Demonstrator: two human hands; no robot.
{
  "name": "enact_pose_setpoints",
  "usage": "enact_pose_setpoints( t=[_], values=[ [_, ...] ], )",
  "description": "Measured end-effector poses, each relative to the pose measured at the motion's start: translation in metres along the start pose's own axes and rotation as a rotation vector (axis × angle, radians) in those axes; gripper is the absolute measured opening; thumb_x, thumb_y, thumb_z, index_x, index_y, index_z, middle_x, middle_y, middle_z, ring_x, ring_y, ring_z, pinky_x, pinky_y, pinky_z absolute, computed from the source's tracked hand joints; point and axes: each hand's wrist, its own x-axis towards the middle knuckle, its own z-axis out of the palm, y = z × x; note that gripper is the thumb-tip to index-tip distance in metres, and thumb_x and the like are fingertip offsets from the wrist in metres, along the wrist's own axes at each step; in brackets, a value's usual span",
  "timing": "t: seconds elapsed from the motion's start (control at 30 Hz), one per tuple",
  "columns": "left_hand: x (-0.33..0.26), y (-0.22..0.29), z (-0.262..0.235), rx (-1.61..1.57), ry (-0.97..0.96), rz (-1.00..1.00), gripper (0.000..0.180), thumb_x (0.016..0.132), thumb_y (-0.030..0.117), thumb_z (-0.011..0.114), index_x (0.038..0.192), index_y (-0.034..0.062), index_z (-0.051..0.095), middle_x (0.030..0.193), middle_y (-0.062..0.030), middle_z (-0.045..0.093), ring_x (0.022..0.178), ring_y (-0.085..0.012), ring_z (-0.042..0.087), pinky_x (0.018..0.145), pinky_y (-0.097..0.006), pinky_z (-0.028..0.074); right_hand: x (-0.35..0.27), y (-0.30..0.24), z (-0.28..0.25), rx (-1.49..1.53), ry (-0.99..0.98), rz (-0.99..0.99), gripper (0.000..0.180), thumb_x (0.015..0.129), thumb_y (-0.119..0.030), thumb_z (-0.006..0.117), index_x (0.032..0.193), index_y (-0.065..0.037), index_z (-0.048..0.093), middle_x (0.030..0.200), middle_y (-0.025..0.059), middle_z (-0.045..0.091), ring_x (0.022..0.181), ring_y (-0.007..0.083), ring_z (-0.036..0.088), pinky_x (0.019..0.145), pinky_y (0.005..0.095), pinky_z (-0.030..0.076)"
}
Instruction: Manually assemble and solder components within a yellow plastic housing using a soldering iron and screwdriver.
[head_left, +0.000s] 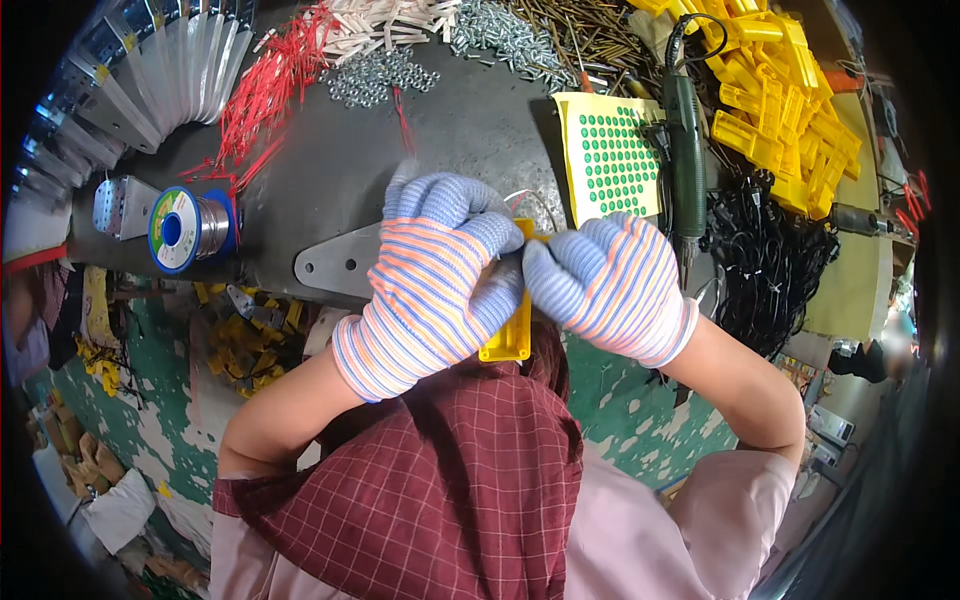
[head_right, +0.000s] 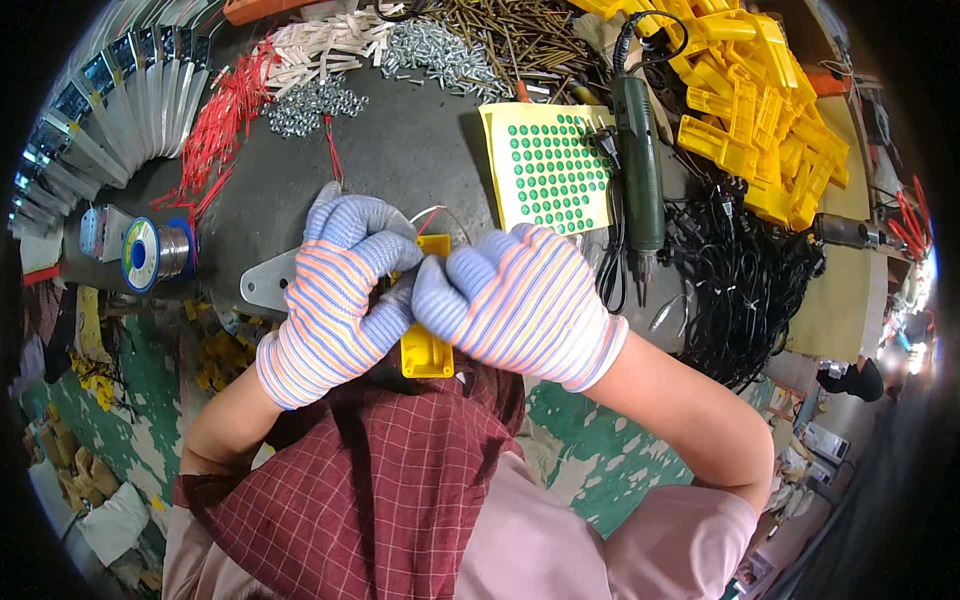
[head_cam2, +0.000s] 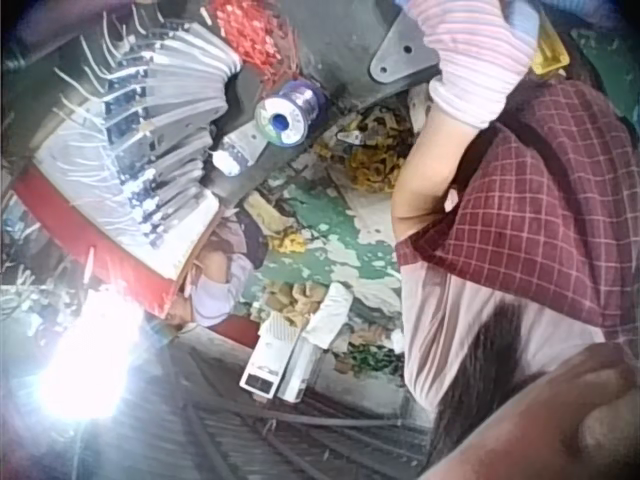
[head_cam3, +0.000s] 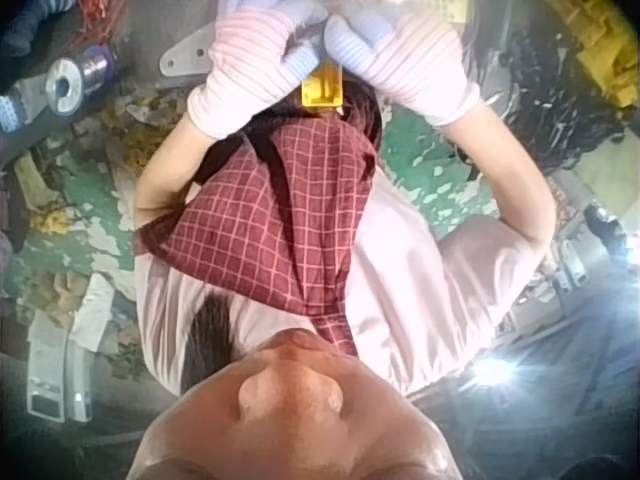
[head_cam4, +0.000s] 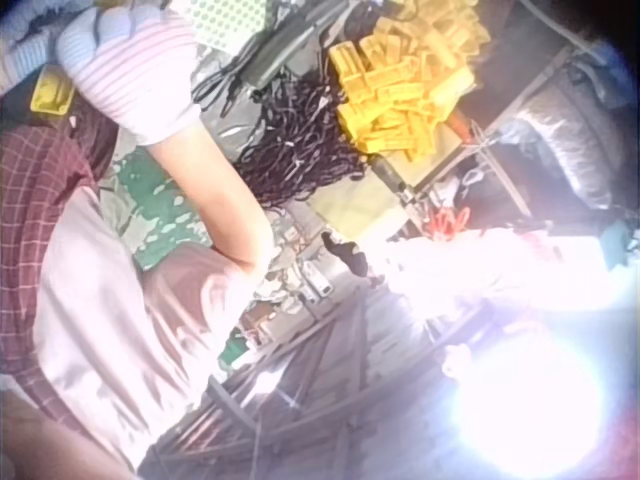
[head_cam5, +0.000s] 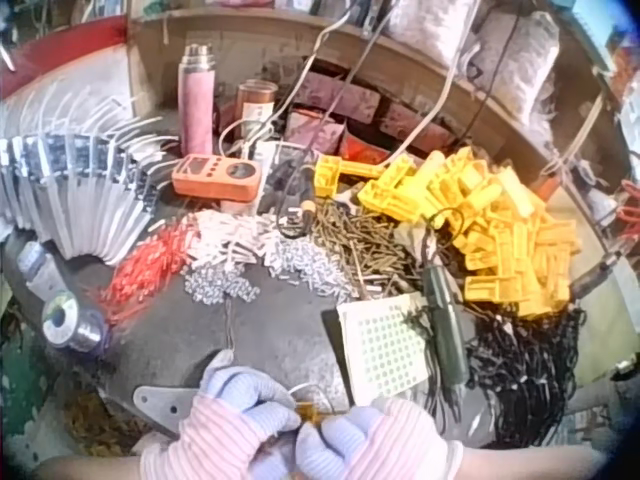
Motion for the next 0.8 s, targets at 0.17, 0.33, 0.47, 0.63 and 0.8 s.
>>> enact_pose_setpoints(
  t=[0.17, 0.33, 0.47, 0.63, 0.8],
  values=[
    [-0.006, 0.002, 0.002, 0.204, 0.149, 0.097, 0.017, 0.067, 0.020, 0.075, 0.083, 0.0164, 0.068, 0.103, -0.0061, 0.061, 0.106, -0.0325, 0.055, 0.109, -0.062, 0.027, 0.004, 0.007, -0.013, 1.110, -0.338, 0.925, 0.031, 0.085, -0.028, 0.065, 0.101, -0.002, 0.061, 0.071, 0.0151, 0.066, 0.063, 0.0300, 0.065, 0.058, 0.0379, 0.051],
    [-0.006, 0.003, 0.007, 0.278, 0.167, 0.165, 0.017, 0.070, 0.023, 0.072, 0.085, 0.0150, 0.068, 0.108, -0.0079, 0.061, 0.111, -0.0343, 0.053, 0.109, -0.063, 0.027, 0.007, 0.012, -0.007, 0.961, -0.428, 0.754, 0.025, 0.084, -0.026, 0.065, 0.092, -0.002, 0.064, 0.074, 0.0169, 0.065, 0.068, 0.0313, 0.065, 0.063, 0.0409, 0.051],
    [0.004, -0.001, -0.004, 0.030, -0.054, 0.065, 0.021, 0.071, 0.025, 0.070, 0.087, 0.0117, 0.067, 0.114, -0.0106, 0.060, 0.116, -0.0367, 0.052, 0.110, -0.063, 0.026, 0.008, 0.003, -0.009, 0.074, -0.181, 0.123, 0.010, 0.075, -0.023, 0.062, 0.079, -0.014, 0.061, 0.076, 0.0052, 0.055, 0.077, 0.0233, 0.059, 0.064, 0.0393, 0.046],
    [0.002, 0.007, -0.006, 0.264, 0.019, 0.157, 0.023, 0.067, 0.023, 0.073, 0.086, 0.0124, 0.068, 0.117, -0.0093, 0.060, 0.120, -0.0375, 0.050, 0.109, -0.064, 0.026, -0.003, 0.004, 0.000, 0.158, -0.059, 0.252, 0.008, 0.073, -0.024, 0.060, 0.074, -0.017, 0.059, 0.077, 0.0016, 0.054, 0.079, 0.0202, 0.058, 0.067, 0.0369, 0.045],
    [0.002, 0.000, -0.002, 0.119, 0.016, 0.145, 0.020, 0.068, 0.019, 0.073, 0.086, 0.0113, 0.066, 0.115, -0.0106, 0.062, 0.118, -0.0383, 0.052, 0.110, -0.061, 0.027, -0.002, -0.010, -0.011, -0.047, -0.081, 0.067, 0.010, 0.071, -0.026, 0.063, 0.079, -0.020, 0.065, 0.079, -0.0014, 0.056, 0.079, 0.0190, 0.058, 0.067, 0.0376, 0.044]
  ],
)
